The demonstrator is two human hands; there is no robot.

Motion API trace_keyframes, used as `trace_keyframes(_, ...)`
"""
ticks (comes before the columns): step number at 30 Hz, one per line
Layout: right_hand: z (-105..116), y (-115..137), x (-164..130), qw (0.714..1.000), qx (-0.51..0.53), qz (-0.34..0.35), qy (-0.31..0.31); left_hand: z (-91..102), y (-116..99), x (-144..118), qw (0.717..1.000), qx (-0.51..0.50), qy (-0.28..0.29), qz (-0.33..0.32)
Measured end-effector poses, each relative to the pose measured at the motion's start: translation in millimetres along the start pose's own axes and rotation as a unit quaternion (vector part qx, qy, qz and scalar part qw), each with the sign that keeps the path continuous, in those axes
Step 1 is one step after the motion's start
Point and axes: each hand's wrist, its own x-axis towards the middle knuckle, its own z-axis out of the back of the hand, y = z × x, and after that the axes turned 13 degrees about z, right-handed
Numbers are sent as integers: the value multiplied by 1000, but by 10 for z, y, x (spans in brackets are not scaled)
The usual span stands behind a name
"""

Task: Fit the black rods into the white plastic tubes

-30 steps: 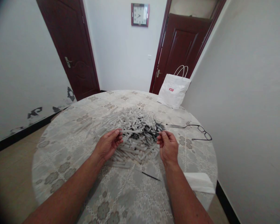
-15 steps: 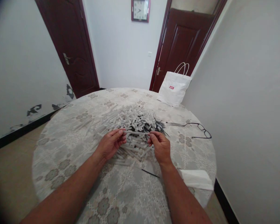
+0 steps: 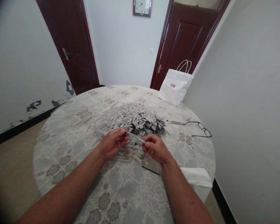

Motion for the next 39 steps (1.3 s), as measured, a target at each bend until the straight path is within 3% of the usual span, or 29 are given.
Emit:
trace_keyframes(5, -27, -19, -11, 1000, -11, -23, 5, -12, 42, 12, 1000, -9, 12, 9)
trace_keyframes(8, 20, -29, 14, 999, -43, -11, -26, -30, 52, 38, 999, -39, -16, -6)
trace_keyframes(11, 143, 22, 42, 979, -199, 25, -34, -11, 15, 69, 994, -78, -68, -41)
trace_keyframes(12, 194, 51, 47, 958, -284, 42, -22, 5, -7, 78, 991, -90, -86, -54)
trace_keyframes(14, 287, 114, 46, 887, -455, 77, 23, 44, -53, 93, 984, -112, -117, -76)
trace_keyframes(17, 364, 199, 14, 794, -589, 97, 113, 87, -100, 105, 977, -131, -141, -92)
trace_keyframes(19, 367, 246, -20, 775, -606, 79, 163, 93, -107, 106, 975, -132, -148, -95)
trace_keyframes(25, 250, 367, -96, 774, -595, -4, 215, 70, -78, 111, 975, -128, -157, -93)
trace_keyframes(33, 116, 264, -100, 664, -714, -61, 212, 19, -70, 86, 977, -120, -146, -102)
trace_keyframes(35, 116, 234, -98, 664, -714, -61, 216, 10, -71, 78, 978, -113, -144, -103)
trace_keyframes(39, 164, 212, -86, 694, -681, -49, 227, 24, -69, 86, 977, -107, -151, -106)
